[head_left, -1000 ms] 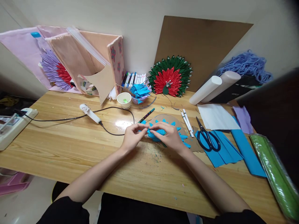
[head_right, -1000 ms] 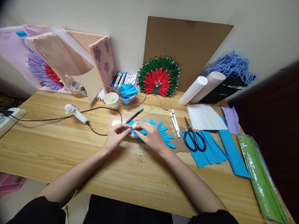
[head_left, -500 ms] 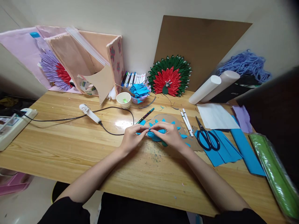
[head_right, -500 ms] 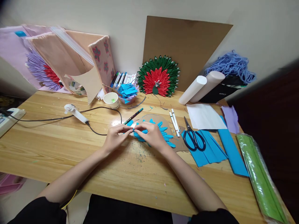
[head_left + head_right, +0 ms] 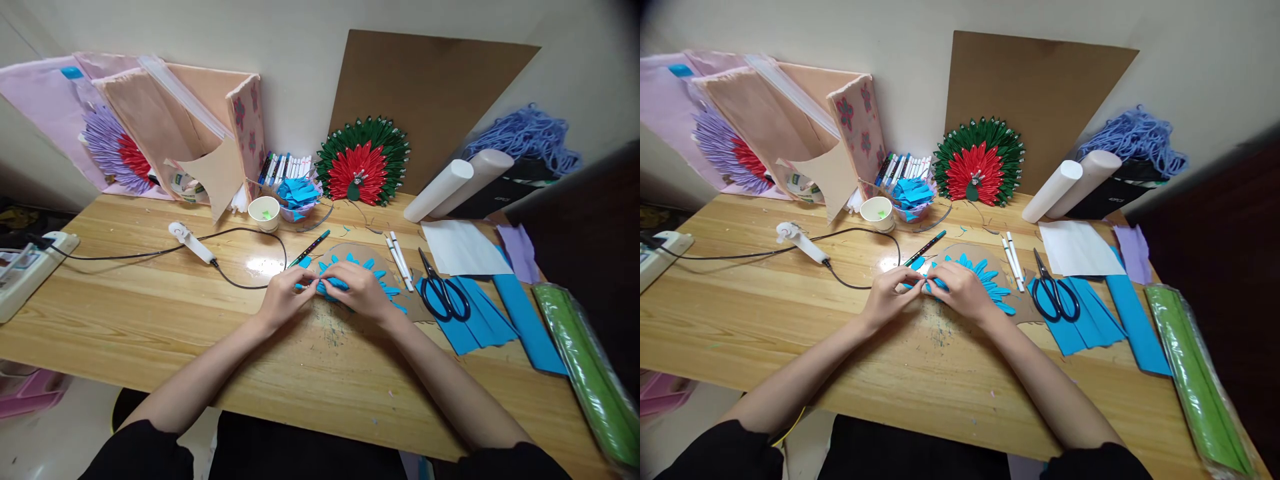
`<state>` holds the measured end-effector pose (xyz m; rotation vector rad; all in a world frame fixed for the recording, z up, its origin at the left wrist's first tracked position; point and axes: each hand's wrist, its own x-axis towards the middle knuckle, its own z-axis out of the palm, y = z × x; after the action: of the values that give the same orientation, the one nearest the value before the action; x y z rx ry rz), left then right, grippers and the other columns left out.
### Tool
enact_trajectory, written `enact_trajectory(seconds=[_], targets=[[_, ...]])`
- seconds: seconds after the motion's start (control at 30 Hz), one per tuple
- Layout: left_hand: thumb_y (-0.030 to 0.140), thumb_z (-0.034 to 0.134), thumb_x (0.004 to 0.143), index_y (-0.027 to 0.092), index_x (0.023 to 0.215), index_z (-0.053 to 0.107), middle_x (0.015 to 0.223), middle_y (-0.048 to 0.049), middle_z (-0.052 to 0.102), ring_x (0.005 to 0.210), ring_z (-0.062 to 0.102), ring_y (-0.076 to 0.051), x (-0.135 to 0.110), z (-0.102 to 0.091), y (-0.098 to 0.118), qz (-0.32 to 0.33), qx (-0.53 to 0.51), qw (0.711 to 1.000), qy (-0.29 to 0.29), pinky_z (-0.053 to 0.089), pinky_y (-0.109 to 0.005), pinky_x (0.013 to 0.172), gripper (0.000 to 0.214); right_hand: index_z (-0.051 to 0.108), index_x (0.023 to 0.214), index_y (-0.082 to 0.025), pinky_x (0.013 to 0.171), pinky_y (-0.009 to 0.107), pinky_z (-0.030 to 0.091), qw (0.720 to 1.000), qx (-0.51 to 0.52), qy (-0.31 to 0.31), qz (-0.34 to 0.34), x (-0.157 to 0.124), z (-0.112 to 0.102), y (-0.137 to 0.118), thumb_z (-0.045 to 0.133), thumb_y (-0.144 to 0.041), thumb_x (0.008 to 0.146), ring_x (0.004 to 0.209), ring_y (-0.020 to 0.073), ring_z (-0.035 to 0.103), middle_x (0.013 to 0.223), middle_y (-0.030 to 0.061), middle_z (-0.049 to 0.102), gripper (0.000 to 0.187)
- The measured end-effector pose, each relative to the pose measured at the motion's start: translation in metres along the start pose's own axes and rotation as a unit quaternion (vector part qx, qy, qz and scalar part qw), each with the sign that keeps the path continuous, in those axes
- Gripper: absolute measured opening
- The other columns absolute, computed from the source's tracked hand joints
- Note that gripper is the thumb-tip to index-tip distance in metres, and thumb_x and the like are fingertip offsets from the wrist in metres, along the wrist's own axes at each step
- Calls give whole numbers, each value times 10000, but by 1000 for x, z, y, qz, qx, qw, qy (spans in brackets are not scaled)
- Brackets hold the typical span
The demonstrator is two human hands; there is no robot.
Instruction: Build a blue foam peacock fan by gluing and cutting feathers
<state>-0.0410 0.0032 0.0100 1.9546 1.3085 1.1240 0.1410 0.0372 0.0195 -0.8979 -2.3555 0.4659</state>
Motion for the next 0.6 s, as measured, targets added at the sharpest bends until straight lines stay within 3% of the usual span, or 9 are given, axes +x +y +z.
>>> enact_trajectory(seconds=[0.17, 0.3, 0.47, 0.6], targets=[[273, 565, 793, 175, 790, 625, 746, -30, 634, 677, 574, -126, -1, 3, -1, -22, -9, 1000, -3, 466, -220, 596, 115, 627, 841, -198, 723, 325, 460, 999, -26, -10, -18, -1, 4, 2, 474, -217, 855, 784, 202, 600, 812, 80, 667, 156], [272, 601, 759, 154, 752, 622, 721, -32, 638, 641, 587, -123, 0, 6, -3, -101, -74, 992, -1, 480, -215, 579, 120, 633, 825, -192, 709, 327, 465, 999, -32, 1, -8, 0, 0, 3, 474, -197, 849, 777, 204, 611, 805, 78, 677, 160], [283, 635, 716, 133, 731, 629, 710, -39, 659, 622, 610, -128, 2, 7, -4, -181, -165, 970, 14, 493, -225, 581, 150, 633, 976, -225, 716, 310, 490, 998, 47, 10, 30, 1, -6, 4, 543, -261, 829, 767, 172, 635, 881, 43, 693, 176], [288, 652, 697, 122, 738, 640, 705, -47, 671, 610, 619, -132, 4, 7, -4, -207, -208, 956, 11, 497, -228, 571, 172, 667, 912, -250, 741, 325, 490, 996, 84, 9, 35, 1, -6, 6, 555, -281, 833, 794, 176, 634, 855, 26, 703, 140]])
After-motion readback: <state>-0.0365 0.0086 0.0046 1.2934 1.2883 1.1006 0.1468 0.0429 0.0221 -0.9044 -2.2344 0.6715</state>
